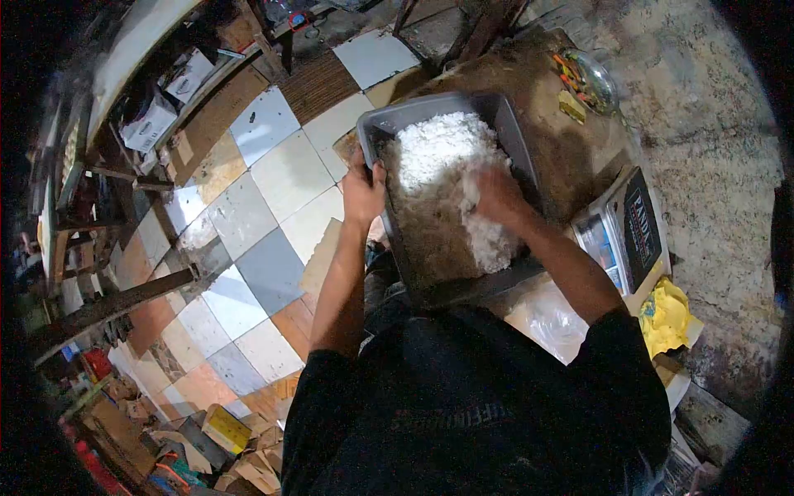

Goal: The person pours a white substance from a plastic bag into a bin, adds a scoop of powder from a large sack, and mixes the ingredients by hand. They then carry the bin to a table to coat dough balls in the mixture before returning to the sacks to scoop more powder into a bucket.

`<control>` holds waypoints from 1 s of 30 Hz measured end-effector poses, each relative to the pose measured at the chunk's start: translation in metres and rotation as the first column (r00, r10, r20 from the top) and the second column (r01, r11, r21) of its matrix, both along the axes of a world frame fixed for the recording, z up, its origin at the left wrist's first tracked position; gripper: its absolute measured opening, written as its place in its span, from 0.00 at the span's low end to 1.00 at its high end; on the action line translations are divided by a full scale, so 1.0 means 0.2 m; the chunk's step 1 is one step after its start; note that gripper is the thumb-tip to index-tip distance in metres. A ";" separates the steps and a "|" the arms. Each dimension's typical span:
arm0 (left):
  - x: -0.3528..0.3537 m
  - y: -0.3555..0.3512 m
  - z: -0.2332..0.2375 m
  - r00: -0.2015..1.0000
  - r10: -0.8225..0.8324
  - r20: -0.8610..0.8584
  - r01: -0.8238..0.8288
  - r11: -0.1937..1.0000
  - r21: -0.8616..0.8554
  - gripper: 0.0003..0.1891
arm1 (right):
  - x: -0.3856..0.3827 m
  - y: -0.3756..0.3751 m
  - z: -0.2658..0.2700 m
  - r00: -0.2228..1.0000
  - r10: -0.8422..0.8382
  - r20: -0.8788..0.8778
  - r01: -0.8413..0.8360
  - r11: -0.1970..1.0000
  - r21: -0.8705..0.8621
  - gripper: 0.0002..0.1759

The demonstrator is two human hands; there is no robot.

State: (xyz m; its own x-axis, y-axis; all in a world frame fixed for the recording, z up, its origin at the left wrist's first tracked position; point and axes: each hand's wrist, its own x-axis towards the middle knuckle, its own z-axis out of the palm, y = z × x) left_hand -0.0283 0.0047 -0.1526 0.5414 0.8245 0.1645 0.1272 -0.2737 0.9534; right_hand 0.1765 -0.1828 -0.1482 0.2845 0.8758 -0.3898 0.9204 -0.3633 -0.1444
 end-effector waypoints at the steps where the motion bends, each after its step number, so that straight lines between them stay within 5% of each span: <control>1: 0.00 0.01 0.00 1.000 0.004 -0.002 -0.004 1.000 0.003 0.21 | 0.00 0.06 0.09 0.979 0.020 0.201 -0.070 0.966 0.250 0.42; 2: 0.00 0.01 0.00 1.000 -0.007 -0.023 0.007 1.000 -0.022 0.21 | 0.01 0.14 0.17 0.993 -0.117 -0.009 0.116 0.967 0.226 0.40; 3: 0.00 0.00 0.00 0.999 -0.022 -0.044 0.020 0.999 -0.046 0.21 | 0.05 0.15 -0.01 0.993 -0.117 -0.010 0.116 0.967 0.225 0.40; 4: 0.00 0.00 0.01 0.999 -0.027 -0.044 0.025 0.999 -0.046 0.21 | 0.10 0.16 -0.34 0.940 -0.098 -0.328 0.229 0.892 0.389 0.39; 6: 0.01 -0.01 0.05 0.994 -0.012 -0.110 0.000 0.993 -0.115 0.21 | 0.00 0.20 -0.37 0.911 -0.012 -0.413 0.197 0.891 0.408 0.39; 7: 0.00 -0.01 0.05 0.994 -0.014 -0.110 0.002 0.994 -0.110 0.21 | -0.18 0.24 -0.15 0.977 0.032 -0.209 0.027 0.962 0.271 0.41; 11: 0.00 0.02 -0.02 0.999 -0.030 -0.022 0.028 0.996 -0.088 0.23 | -0.22 0.23 0.04 0.954 0.236 -0.186 -0.236 0.971 0.020 0.44; 14: -0.01 0.00 0.06 0.994 -0.008 -0.110 0.001 0.998 -0.062 0.25 | 0.05 0.29 -0.01 0.910 -0.172 -0.377 0.265 0.941 0.210 0.43; 16: 0.00 0.01 -0.03 0.996 0.023 -0.089 -0.026 0.999 -0.030 0.25 | -0.02 0.42 0.17 0.963 -0.263 -0.060 0.268 0.954 0.131 0.45; 18: 0.01 -0.01 0.03 0.992 -0.004 -0.127 -0.009 0.995 -0.100 0.25 | -0.06 0.38 0.04 0.968 -0.169 -0.185 0.207 0.956 0.210 0.45; 19: 0.01 -0.01 0.02 0.993 -0.011 -0.121 0.000 0.996 -0.093 0.25 | -0.06 0.35 -0.19 0.976 -0.013 -0.215 0.085 0.941 0.327 0.44; 20: 0.00 0.00 -0.02 0.994 -0.035 -0.101 0.022 0.992 -0.123 0.25 | -0.01 0.29 -0.32 0.877 0.224 -0.424 -0.051 0.922 0.383 0.42; 22: -0.01 0.01 -0.02 0.997 -0.049 -0.065 0.042 0.994 -0.099 0.24 | -0.02 0.27 -0.19 0.876 0.378 -0.299 -0.338 0.924 0.178 0.40; 24: 0.00 0.03 -0.09 0.996 -0.024 -0.082 0.021 0.999 -0.044 0.24 | 0.00 0.35 -0.15 0.966 0.073 -0.248 -0.080 0.997 -0.020 0.39; 26: 0.02 0.01 -0.10 1.000 0.007 -0.016 -0.008 0.998 -0.066 0.25 | 0.18 0.40 -0.43 0.996 -0.056 0.075 0.023 0.925 0.380 0.41; 27: 0.03 0.02 -0.12 1.000 0.005 -0.015 -0.006 0.998 -0.068 0.25 | 0.13 0.42 -0.35 0.995 -0.057 0.076 0.024 0.925 0.378 0.41; 28: 0.03 0.02 -0.14 1.000 -0.002 -0.018 0.000 0.995 -0.095 0.25 | -0.01 0.47 -0.17 0.933 -0.100 -0.346 0.210 0.931 0.298 0.42; 30: 0.01 0.02 -0.15 1.000 -0.017 -0.024 0.014 0.992 -0.123 0.24 | -0.18 0.47 -0.08 0.860 0.076 -0.504 0.087 0.953 0.292 0.42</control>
State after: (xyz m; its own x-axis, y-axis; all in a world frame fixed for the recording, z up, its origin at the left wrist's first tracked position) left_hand -0.0263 0.0096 -0.1830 0.5572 0.8289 0.0488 0.1477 -0.1568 0.9765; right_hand 0.1411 -0.0890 -0.1644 0.1249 0.9708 -0.2048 0.6875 -0.2335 -0.6876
